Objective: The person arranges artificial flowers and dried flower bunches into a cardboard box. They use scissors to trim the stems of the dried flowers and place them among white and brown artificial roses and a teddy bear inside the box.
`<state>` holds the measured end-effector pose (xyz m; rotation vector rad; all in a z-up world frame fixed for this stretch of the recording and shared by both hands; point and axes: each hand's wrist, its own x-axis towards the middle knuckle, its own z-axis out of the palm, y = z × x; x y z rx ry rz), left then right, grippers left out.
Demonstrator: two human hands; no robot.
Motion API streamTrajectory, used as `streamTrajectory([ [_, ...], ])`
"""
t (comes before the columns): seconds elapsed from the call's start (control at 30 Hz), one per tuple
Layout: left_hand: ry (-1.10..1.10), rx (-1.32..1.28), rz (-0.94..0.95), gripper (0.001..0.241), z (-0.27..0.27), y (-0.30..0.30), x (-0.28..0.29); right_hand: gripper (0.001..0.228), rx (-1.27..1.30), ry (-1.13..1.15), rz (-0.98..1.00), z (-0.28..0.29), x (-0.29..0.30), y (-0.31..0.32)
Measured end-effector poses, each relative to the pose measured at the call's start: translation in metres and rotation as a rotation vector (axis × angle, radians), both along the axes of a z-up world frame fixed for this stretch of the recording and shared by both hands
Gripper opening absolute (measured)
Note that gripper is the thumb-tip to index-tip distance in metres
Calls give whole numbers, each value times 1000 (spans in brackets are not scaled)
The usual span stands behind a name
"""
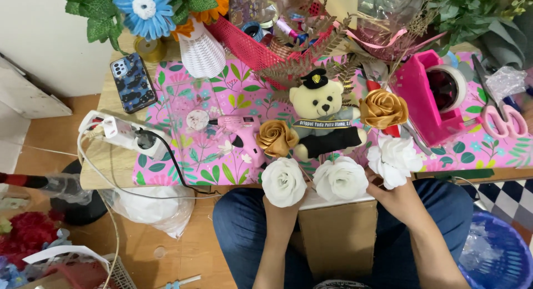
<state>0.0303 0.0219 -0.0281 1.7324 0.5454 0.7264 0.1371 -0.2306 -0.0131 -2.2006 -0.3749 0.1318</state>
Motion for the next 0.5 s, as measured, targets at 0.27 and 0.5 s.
streamTrajectory([
  [0.27, -53, 62, 8, 17, 12, 2, -5, 39, 211, 79, -66, -50, 13, -19],
  [0.5, -79, 122, 13, 17, 20, 8, -3, 47, 220, 52, -93, -74, 19, -18],
])
